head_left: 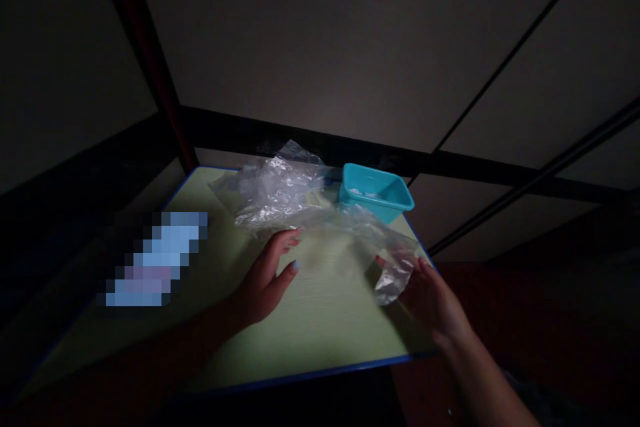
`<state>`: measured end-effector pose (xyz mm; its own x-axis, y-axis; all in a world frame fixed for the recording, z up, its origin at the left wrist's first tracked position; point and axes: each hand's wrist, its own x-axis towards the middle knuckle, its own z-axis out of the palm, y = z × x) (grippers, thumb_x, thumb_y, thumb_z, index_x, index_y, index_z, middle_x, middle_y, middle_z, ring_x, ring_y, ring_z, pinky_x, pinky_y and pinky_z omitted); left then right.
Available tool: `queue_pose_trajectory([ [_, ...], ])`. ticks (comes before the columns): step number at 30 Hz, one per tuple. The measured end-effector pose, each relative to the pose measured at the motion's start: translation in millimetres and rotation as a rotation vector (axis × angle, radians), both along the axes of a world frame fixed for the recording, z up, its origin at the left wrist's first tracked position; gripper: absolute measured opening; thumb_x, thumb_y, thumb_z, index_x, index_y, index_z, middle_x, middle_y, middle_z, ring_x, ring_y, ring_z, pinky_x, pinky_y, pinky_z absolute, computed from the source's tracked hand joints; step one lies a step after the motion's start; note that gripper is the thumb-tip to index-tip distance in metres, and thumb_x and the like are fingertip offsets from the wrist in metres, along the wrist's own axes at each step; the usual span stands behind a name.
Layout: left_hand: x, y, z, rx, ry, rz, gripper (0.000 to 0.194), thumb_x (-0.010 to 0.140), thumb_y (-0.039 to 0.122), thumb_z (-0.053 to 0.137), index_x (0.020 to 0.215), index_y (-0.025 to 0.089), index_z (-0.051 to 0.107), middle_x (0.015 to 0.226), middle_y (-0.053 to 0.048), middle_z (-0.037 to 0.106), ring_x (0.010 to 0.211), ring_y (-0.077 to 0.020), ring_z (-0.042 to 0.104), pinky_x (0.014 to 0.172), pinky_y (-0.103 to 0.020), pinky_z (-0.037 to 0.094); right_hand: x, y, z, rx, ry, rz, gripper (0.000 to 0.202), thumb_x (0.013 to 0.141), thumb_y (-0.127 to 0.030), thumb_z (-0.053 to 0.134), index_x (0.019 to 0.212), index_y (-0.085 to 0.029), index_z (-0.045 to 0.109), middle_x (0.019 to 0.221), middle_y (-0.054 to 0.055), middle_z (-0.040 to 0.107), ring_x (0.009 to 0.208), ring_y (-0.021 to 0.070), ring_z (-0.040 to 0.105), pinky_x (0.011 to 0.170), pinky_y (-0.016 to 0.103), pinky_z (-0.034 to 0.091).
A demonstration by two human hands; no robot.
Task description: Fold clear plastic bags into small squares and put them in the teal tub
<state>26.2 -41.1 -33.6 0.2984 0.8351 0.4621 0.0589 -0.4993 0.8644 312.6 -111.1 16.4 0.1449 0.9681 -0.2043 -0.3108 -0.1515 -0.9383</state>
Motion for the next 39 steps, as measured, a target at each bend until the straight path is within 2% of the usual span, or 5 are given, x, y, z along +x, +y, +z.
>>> queue_pose_trajectory([
  [8,8.7,16.0,-6.6,-0.537,-0.311,0.067,0.069,0.082,0.076,0.045,0.123,0.021,0.05,0.125,-0.012,0.056,0.098,-0.0266,0.064,0.09,-0.048,0.05,16.2,-5.4,-38.0,-0.025,-0.324,-0.018,0.056,0.077,-0.071,0.061,0.097,-0.021,0.077,0.108,0.01,0.074,0.11,0.0329,0.065,0.107,0.054,0.038],
  [15,-4.7,7.4,1.2,0.142,0.011,0.221,0.045,0.099,0.051,0.035,0.129,0.021,0.05,0.134,-0.011,0.051,0.126,-0.0271,0.045,0.109,-0.047,0.033,-3.1,-15.8,-29.7,0.229,-0.926,0.444,0.042,0.094,-0.051,0.051,0.126,-0.028,0.065,0.134,0.007,0.061,0.131,0.0297,0.05,0.115,0.061,0.018],
  [24,-1.4,-7.0,9.9,0.596,0.287,-0.416,0.054,0.095,0.06,0.036,0.108,0.017,0.066,0.101,-0.014,0.071,0.097,-0.0273,0.065,0.092,-0.045,0.046,-6.0,-21.5,-57.9,0.386,-1.407,0.422,0.048,0.096,-0.042,0.049,0.142,-0.028,0.048,0.155,0.012,0.034,0.143,0.0324,0.03,0.111,0.066,0.023],
  [30,-3.8,-11.1,19.5,0.219,0.032,-0.606,0.081,0.09,0.076,0.023,0.102,0.014,0.074,0.102,-0.018,0.074,0.093,-0.0282,0.07,0.084,-0.04,0.051,11.4,-13.1,-44.6,0.389,-1.462,0.154,0.052,0.097,-0.042,0.046,0.146,-0.029,0.039,0.16,0.01,0.023,0.144,0.0304,0.028,0.111,0.062,0.028],
  [39,-10.6,12.7,10.8,-0.226,-0.16,-0.556,0.071,0.095,0.067,0.029,0.096,0.012,0.074,0.097,-0.016,0.076,0.087,-0.0266,0.071,0.073,-0.035,0.053,-33.4,-12.1,-48.0,0.553,-1.612,0.741,0.069,0.096,-0.043,0.048,0.155,-0.03,0.015,0.159,0.01,0.022,0.146,0.0271,0.021,0.114,0.064,0.018],
])
